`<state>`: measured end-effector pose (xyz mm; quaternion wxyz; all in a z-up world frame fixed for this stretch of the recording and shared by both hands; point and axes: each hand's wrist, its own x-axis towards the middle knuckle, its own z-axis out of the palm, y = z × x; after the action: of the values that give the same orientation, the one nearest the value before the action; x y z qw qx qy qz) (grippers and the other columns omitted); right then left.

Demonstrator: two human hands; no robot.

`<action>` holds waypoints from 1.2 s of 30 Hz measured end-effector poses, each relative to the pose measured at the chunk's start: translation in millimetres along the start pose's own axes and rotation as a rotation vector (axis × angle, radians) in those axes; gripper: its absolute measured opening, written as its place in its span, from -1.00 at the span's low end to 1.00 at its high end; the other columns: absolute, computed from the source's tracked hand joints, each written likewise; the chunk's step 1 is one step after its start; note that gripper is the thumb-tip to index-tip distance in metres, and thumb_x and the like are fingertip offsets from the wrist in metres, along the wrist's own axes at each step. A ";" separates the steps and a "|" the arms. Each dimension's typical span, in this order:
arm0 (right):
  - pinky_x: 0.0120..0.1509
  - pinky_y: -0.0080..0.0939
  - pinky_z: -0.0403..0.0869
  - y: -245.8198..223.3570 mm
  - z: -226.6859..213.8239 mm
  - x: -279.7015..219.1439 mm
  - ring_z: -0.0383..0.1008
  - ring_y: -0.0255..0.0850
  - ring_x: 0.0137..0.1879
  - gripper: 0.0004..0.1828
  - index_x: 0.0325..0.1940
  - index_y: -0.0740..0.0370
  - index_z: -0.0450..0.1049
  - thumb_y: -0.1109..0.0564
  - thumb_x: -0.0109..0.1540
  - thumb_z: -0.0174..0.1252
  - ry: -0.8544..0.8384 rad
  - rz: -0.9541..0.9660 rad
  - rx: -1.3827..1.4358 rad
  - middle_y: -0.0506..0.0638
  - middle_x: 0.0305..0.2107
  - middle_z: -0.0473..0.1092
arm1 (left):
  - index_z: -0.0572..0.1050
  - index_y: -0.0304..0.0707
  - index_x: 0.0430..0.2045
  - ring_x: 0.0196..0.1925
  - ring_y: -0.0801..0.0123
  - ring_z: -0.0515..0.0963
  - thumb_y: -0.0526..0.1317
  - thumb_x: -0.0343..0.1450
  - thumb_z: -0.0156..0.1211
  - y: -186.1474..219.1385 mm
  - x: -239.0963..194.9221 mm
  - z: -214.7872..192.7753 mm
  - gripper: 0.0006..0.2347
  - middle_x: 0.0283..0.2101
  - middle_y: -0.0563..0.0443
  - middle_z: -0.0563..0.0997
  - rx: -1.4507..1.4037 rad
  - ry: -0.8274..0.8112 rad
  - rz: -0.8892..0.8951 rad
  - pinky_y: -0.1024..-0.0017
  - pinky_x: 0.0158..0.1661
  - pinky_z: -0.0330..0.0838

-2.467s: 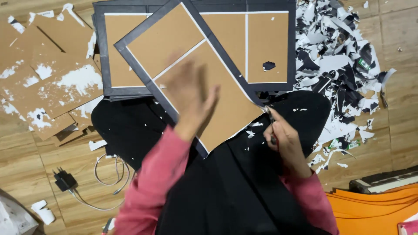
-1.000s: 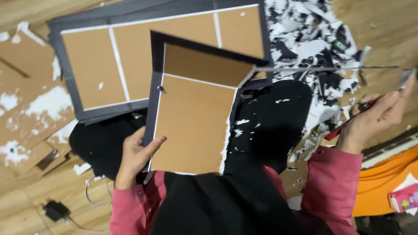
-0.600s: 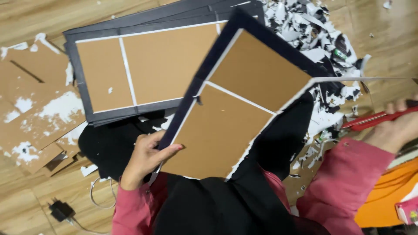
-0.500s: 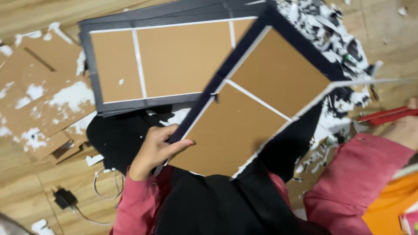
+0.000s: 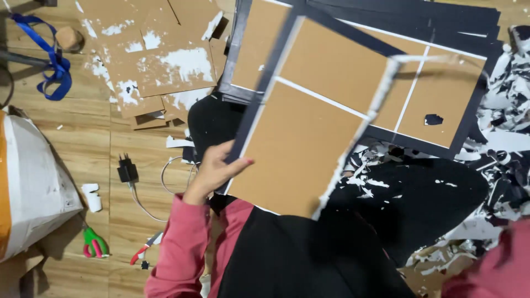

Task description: Trimming the edges of printed cardboard sheets using scissors and a utility knife

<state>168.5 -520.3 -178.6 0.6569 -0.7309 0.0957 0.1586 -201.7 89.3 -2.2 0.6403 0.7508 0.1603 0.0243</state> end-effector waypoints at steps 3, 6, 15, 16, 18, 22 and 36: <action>-0.69 -0.51 0.11 17.5 4.2 -42.2 0.15 -0.44 -0.67 -0.68 -0.11 0.19 0.29 -0.06 0.29 -0.25 -0.027 0.031 -0.117 -0.03 -0.65 0.20 | 0.47 -0.19 -0.59 -0.69 0.69 0.22 -0.28 0.24 0.25 -13.7 -0.3 -1.3 -0.93 -0.77 0.26 0.37 -0.161 0.102 -0.111 0.77 -0.67 0.07; -0.69 -0.53 0.13 2.7 19.9 -118.3 0.16 -0.45 -0.67 -0.64 -0.06 0.19 0.29 -0.08 0.32 -0.27 0.022 0.061 -0.220 -0.02 -0.65 0.21 | 0.46 -0.20 -0.52 -0.63 0.63 0.33 -0.26 0.30 0.19 -50.4 20.4 6.9 -0.94 -0.67 0.14 0.46 -0.227 0.172 -0.085 0.69 -0.58 0.27; -0.69 -0.54 -0.09 -108.2 140.1 -235.7 -0.10 -0.39 -0.77 -0.41 0.28 0.08 0.03 -0.18 0.21 -0.22 -0.120 0.084 0.045 0.01 -0.76 0.02 | 0.43 -0.30 -0.30 -0.26 0.65 0.38 -0.24 0.39 0.00 -9.0 61.7 77.0 -0.86 -0.29 0.14 0.49 -0.136 0.145 -0.069 0.67 -0.23 0.29; -0.75 -0.52 -0.02 -96.1 132.2 -229.1 -0.08 -0.35 -0.79 -0.47 0.28 0.08 0.02 -0.11 0.27 -0.27 -0.141 0.022 0.139 0.07 -0.77 0.04 | 0.41 -0.25 -0.38 -0.39 0.64 0.34 -0.23 0.41 0.02 -16.0 62.2 76.0 -0.90 -0.44 0.16 0.45 -0.110 0.136 -0.087 0.65 -0.35 0.29; -0.81 -0.50 0.04 -89.8 128.4 -223.1 -0.05 -0.32 -0.82 -0.54 0.29 0.09 0.00 -0.05 0.32 -0.33 -0.150 -0.042 0.236 0.12 -0.78 0.05 | 0.40 -0.21 -0.47 -0.52 0.62 0.30 -0.22 0.42 0.04 -14.0 59.9 71.9 -0.90 -0.60 0.17 0.40 -0.081 0.116 -0.103 0.63 -0.47 0.29; -0.80 -0.52 0.07 -100.3 141.8 -221.7 -0.03 -0.37 -0.82 -0.51 0.27 0.21 0.04 -0.03 0.30 -0.28 -0.218 -0.108 0.241 0.07 -0.78 0.07 | 0.38 -0.25 -0.51 -0.50 0.56 0.30 -0.26 0.40 0.05 -3.7 47.2 45.2 -0.90 -0.59 0.15 0.39 0.036 0.003 -0.175 0.60 -0.42 0.27; -0.72 -0.55 0.04 -117.8 192.6 -223.2 0.01 -0.42 -0.77 -0.65 0.14 0.38 0.19 0.24 0.27 -0.12 -0.077 -0.295 0.050 -0.03 -0.81 0.12 | 0.42 -0.18 -0.59 -0.65 0.38 0.27 -0.17 0.51 -0.02 -12.1 74.0 32.8 -0.76 -0.72 -0.06 0.35 0.573 0.294 0.104 0.43 -0.51 0.21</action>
<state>-18.8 -330.8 -5.9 0.6943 -0.7138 -0.0339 0.0860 -126.2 79.7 -32.3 0.3709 0.8962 0.2125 0.1190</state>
